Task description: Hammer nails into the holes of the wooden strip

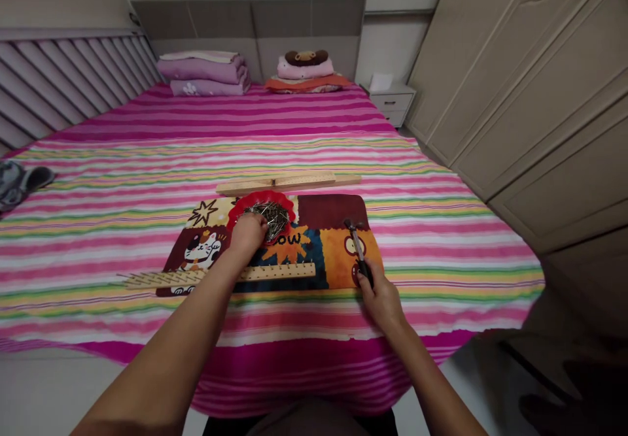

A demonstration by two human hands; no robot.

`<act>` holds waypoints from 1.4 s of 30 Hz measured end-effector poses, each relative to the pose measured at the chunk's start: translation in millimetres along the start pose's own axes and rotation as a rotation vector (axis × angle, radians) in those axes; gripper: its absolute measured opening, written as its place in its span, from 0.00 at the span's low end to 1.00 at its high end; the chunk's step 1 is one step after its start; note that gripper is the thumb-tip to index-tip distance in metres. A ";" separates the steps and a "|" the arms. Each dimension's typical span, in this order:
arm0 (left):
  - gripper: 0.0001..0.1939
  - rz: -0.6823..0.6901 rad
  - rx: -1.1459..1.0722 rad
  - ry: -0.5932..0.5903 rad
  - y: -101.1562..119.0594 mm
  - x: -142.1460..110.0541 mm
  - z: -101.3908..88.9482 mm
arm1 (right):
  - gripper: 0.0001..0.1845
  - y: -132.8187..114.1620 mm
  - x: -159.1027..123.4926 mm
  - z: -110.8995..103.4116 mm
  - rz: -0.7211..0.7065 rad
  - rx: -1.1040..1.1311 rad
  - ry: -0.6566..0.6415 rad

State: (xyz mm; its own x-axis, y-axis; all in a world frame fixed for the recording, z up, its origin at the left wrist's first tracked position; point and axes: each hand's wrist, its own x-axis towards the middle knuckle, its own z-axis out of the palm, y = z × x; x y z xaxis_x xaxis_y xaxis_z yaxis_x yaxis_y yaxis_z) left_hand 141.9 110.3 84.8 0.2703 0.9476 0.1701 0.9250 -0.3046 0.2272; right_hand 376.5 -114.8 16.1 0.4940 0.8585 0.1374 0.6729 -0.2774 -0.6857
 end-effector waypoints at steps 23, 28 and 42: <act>0.17 -0.452 -1.182 -0.135 -9.0 -78.1 -89.7 | 0.24 0.1 1.8 -2.7 0.044 0.054 -0.026; 0.18 -0.519 -1.186 0.003 -12.9 -110.9 -84.6 | 0.23 -1.7 2.0 -3.7 0.056 0.045 -0.028; 0.16 -0.691 -1.201 0.379 -13.8 -152.7 -8.8 | 0.23 1.3 1.5 -3.1 0.031 0.046 -0.019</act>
State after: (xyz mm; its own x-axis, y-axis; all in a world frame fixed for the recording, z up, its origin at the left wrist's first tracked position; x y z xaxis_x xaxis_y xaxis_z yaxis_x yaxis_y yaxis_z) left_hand 85.5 -31.1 64.1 -0.3951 0.9121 -0.1092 0.0063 0.1215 0.9926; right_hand 379.8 -115.2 17.6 0.5035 0.8579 0.1024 0.6309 -0.2841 -0.7219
